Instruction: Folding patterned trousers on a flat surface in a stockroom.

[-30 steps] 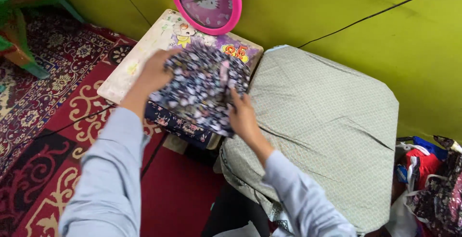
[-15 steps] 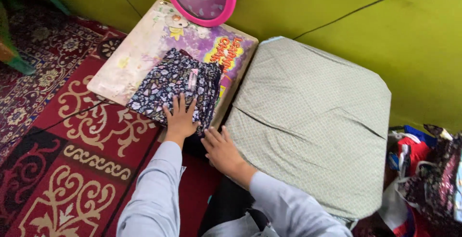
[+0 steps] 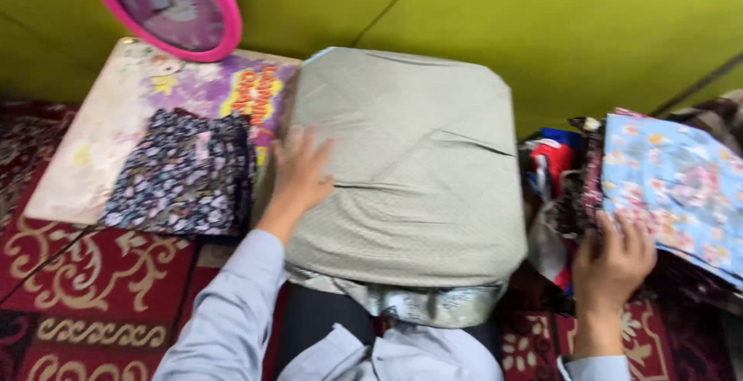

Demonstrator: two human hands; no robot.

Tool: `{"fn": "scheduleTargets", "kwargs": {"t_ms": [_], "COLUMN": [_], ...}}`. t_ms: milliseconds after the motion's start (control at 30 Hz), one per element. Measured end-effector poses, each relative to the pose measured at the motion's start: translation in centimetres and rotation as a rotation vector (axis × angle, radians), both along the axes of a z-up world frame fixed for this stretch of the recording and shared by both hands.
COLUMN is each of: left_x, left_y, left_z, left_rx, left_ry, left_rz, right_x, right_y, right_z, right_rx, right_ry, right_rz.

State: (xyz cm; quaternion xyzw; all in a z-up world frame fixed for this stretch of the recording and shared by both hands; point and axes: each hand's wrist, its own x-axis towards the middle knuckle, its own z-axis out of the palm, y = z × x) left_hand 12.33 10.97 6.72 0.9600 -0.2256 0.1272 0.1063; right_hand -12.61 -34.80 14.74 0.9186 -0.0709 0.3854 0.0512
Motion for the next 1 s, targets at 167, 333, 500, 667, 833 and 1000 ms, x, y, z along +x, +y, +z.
{"fn": "scheduleTargets", "kwargs": {"t_ms": [167, 333, 500, 667, 833, 1000], "left_x": [-3.7, -11.2, -14.9, -15.0, -11.6, -6.1], "left_y": [-19.5, -34.6, -43.8, -42.0, -35.0, -14.4], "left_z": [0.5, 1.6, 0.8, 6.6, 6.1, 3.7], "left_rx": [-0.28, -0.417, -0.772, -1.002, -1.233, -1.604], "left_ry": [0.056, 0.167, 0.636, 1.024, 1.006, 0.856], "left_rz": [-0.333, -0.72, -0.716, -0.547, -0.148, 0.267], "right_x": [-2.4, -3.2, -2.0, 0.8, 5.1, 5.3], "right_y": [-8.3, -9.9, -10.0, -5.5, 4.1, 13.4], "right_z": [-0.9, -0.4, 0.4, 3.0, 3.0, 5.4], "right_rx": [0.027, 0.045, 0.101, 0.032, -0.222, 0.536], "right_ry": [0.177, 0.29, 0.184, 0.049, -0.051, 0.216], "right_rz": [-0.132, -0.173, -0.174, -0.137, -0.001, 0.666]}}
